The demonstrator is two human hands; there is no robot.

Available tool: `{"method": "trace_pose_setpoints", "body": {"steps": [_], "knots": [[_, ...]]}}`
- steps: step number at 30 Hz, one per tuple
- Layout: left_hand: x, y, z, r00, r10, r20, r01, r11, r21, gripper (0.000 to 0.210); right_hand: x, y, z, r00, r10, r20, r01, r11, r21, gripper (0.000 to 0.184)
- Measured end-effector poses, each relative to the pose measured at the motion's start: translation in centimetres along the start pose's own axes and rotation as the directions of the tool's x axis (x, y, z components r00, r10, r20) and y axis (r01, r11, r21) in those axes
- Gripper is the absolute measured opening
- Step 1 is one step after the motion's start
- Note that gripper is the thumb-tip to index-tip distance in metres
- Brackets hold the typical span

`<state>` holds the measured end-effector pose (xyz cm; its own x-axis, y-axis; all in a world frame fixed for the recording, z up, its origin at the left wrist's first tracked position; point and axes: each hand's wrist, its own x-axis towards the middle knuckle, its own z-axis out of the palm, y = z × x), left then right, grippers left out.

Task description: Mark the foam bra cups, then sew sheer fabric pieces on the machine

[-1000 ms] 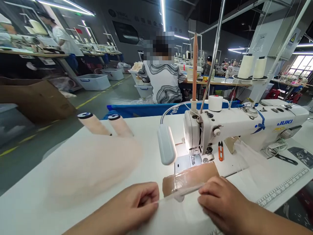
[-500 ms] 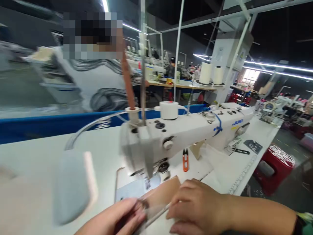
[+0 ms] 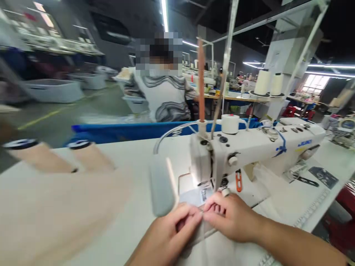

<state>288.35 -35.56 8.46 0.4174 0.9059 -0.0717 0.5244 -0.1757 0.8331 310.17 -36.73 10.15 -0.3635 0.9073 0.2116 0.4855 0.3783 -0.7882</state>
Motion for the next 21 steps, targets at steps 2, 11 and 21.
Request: {"method": "trace_pose_setpoints", "body": {"steps": [2,11,21], "knots": [[-0.3,1.2,-0.1,0.999,-0.046,0.004,0.046,0.998,-0.049,0.049,-0.3,0.1,-0.1,1.0,-0.001,-0.005,0.001,1.0,0.027,0.007],[-0.5,2.2,0.4,0.999,-0.035,-0.036,0.033,0.997,-0.067,0.04,-0.4,0.3,0.5,0.998,-0.053,-0.018,0.053,0.998,-0.014,0.009],[-0.6,2.5,0.9,0.987,-0.158,-0.037,0.146,0.964,-0.223,0.037,-0.7,0.6,0.6,0.994,-0.077,-0.075,0.074,0.996,-0.04,0.012]]}}
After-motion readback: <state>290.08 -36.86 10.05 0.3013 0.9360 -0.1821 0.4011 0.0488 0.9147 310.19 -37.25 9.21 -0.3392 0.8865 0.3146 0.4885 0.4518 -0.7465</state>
